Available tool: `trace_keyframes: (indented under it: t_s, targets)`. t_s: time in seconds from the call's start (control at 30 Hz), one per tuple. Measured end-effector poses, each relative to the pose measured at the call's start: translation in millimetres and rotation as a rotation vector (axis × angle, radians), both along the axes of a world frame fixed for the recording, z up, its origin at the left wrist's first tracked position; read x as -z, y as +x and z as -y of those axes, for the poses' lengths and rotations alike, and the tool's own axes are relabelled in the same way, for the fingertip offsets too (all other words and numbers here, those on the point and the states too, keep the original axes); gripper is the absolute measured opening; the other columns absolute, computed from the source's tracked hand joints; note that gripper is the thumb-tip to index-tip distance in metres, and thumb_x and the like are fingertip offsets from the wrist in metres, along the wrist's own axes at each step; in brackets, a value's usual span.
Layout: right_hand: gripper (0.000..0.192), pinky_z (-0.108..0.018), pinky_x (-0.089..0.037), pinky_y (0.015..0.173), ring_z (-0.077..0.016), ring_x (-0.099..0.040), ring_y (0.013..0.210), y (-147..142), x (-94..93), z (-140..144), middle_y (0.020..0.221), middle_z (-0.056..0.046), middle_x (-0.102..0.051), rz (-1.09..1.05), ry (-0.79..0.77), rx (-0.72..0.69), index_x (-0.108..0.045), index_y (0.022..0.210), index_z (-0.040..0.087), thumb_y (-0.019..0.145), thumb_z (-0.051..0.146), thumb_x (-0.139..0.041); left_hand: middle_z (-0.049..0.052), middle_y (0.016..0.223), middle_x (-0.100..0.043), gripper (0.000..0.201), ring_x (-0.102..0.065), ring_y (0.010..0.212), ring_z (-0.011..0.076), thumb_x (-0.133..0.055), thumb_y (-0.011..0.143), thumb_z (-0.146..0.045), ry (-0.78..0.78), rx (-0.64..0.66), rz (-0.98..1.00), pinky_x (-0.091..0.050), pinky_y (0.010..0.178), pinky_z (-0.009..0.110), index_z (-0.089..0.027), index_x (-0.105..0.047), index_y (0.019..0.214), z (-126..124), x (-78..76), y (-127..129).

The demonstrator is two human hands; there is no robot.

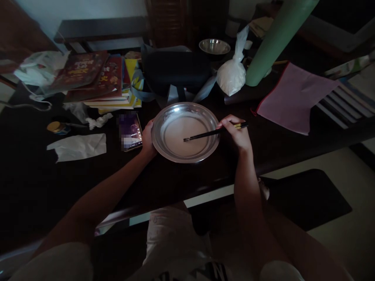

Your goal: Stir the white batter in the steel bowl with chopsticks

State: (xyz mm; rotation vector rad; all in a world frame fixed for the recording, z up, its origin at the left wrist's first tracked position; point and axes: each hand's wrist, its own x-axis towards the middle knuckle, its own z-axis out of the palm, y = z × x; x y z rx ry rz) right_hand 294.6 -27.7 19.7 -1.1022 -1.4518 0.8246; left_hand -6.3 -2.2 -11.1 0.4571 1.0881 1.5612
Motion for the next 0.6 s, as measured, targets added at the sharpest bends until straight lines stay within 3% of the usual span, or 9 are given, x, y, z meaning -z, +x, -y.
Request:
trace_keyframes:
  t_s: [0.07,0.2,0.33,0.5,0.6]
  targets:
    - [0.045,-0.037,-0.061,0.077,-0.0183,-0.073,0.075,-1,-0.3,0,0.073,0.001,-0.075,0.024,0.026,-0.023,-0.076,0.073,0.028,0.085,0.071,-0.075,0.000,0.084,-0.077,0.028,-0.071,0.079,0.0159,-0.050,0.104,-0.020,-0.001,0.003,-0.008,-0.058,0.084,0.028,-0.021,-0.071,0.085,-1,2.6,-1]
    - [0.046,-0.037,-0.060,0.074,-0.0181,-0.072,0.071,0,0.1,0,0.069,0.002,-0.074,-0.043,0.025,0.098,-0.075,0.072,0.028,0.085,0.072,-0.075,0.000,0.087,-0.077,0.021,-0.073,0.084,0.0161,-0.057,0.102,-0.025,0.015,0.032,-0.024,-0.058,0.086,0.026,-0.022,-0.071,0.087,-3,10.5,-6]
    - [0.048,-0.038,-0.061,0.077,-0.0193,-0.074,0.075,-1,-0.8,0,0.073,0.001,-0.077,0.009,-0.003,0.000,-0.076,0.073,0.029,0.082,0.075,-0.075,0.001,0.086,-0.078,0.014,-0.074,0.087,0.0183,-0.065,0.098,-0.030,0.032,0.051,-0.032,-0.059,0.088,0.028,-0.023,-0.072,0.088,-3,13.6,-9]
    - [0.046,-0.036,-0.060,0.075,-0.0182,-0.073,0.072,-1,-0.9,1,0.070,0.002,-0.075,-0.032,0.019,0.068,-0.076,0.073,0.029,0.086,0.073,-0.074,0.001,0.088,-0.079,0.022,-0.074,0.088,0.0181,-0.055,0.102,-0.023,0.013,0.029,-0.046,-0.059,0.091,0.029,-0.022,-0.073,0.089,-2,8.7,-7]
    - [0.048,-0.038,-0.061,0.076,-0.0190,-0.073,0.073,-1,-0.4,1,0.070,0.001,-0.075,0.002,-0.002,-0.010,-0.075,0.072,0.028,0.085,0.075,-0.074,0.002,0.090,-0.079,0.022,-0.074,0.089,0.0187,-0.054,0.102,-0.024,0.009,0.027,-0.064,-0.059,0.092,0.031,-0.021,-0.073,0.091,-2,9.6,-7]
